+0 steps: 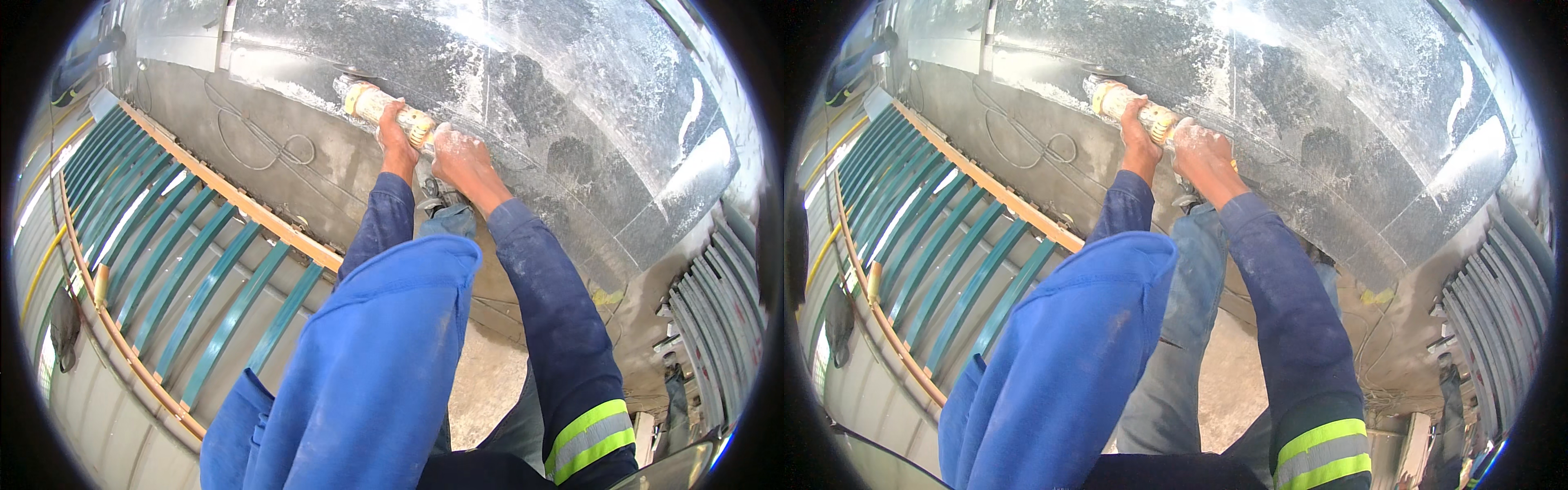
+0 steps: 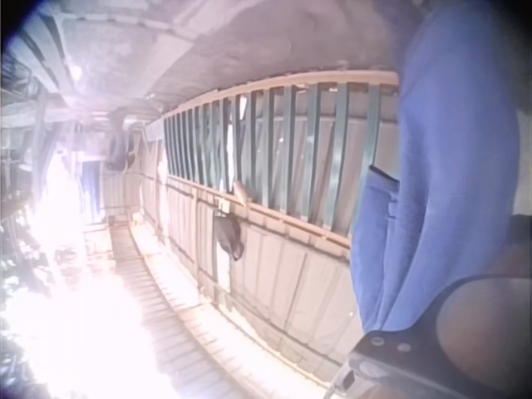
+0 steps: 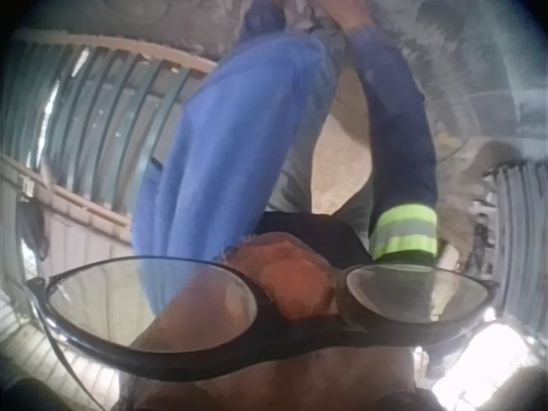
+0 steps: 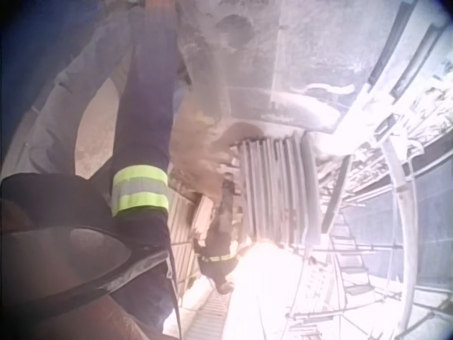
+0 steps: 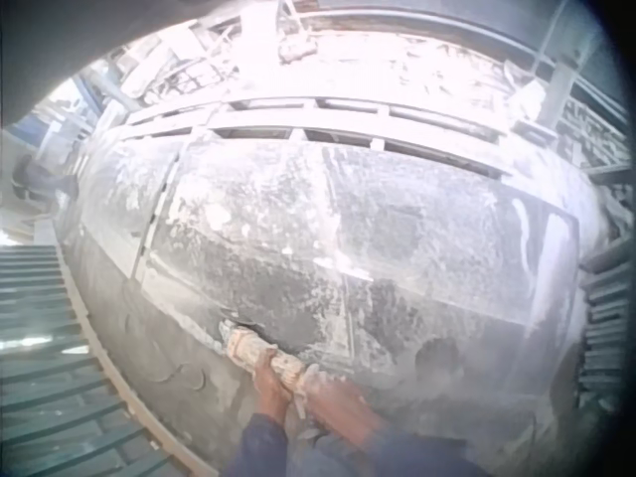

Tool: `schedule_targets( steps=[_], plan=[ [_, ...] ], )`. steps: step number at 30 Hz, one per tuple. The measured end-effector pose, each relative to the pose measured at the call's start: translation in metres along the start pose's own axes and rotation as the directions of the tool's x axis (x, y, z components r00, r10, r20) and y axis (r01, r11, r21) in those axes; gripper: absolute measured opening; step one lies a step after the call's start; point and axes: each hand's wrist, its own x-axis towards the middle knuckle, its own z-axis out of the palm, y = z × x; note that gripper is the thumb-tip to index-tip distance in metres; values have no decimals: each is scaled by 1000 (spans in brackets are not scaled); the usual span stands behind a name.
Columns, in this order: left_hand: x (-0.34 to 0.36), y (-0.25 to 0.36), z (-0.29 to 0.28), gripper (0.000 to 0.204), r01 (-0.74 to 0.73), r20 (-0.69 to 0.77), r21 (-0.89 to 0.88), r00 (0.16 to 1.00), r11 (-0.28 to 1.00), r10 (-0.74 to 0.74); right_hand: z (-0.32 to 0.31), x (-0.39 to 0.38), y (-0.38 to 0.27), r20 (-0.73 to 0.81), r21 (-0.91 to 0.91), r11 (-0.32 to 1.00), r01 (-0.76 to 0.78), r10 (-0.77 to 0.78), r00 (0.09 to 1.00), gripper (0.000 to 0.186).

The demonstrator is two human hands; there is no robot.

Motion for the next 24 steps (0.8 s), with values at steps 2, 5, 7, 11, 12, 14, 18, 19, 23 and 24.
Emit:
schedule_targets(
  steps=[2,5,7,11,12,14,18,19,23,24],
  plan=[
    [-8,-3,0,17,5,1,0,1000,1000,-5,-1,-11,2,22,24,1000,-15,14,1000,31],
    [-19,-22,-3,18,14,-13,-11,1000,1000,-14,-14,-36,8,55,24,999,-48,46,997,31],
    [-30,-30,-1,18,8,-50,-27,999,1000,-9,-22,-44,6,93,-1,997,-76,75,993,33],
    [-27,-32,-4,17,-13,-27,-22,1000,1000,13,-24,-43,6,114,-33,996,-87,91,989,35],
    [-24,-32,-5,18,-22,-30,-24,999,999,22,-21,-41,7,99,-23,997,-75,77,992,35],
    [-13,-27,-7,22,-46,-34,-26,998,999,45,-16,-31,6,107,-34,998,-50,53,993,36],
    [6,-7,-7,15,22,3,-16,1000,1000,-22,-9,-7,-1,92,-5,999,-43,44,995,36],
    [6,-4,-5,15,1,-4,-9,1000,1000,-1,-9,-4,-2,79,-5,999,-37,37,996,36],
    [-3,-7,-4,16,2,-4,-9,1000,1000,-2,-12,-14,-2,80,-2,999,-41,41,996,34],
    [-5,-12,-8,16,4,-4,-17,1000,1000,-4,-16,-21,-2,93,0,999,-42,42,995,34]
  ],
)
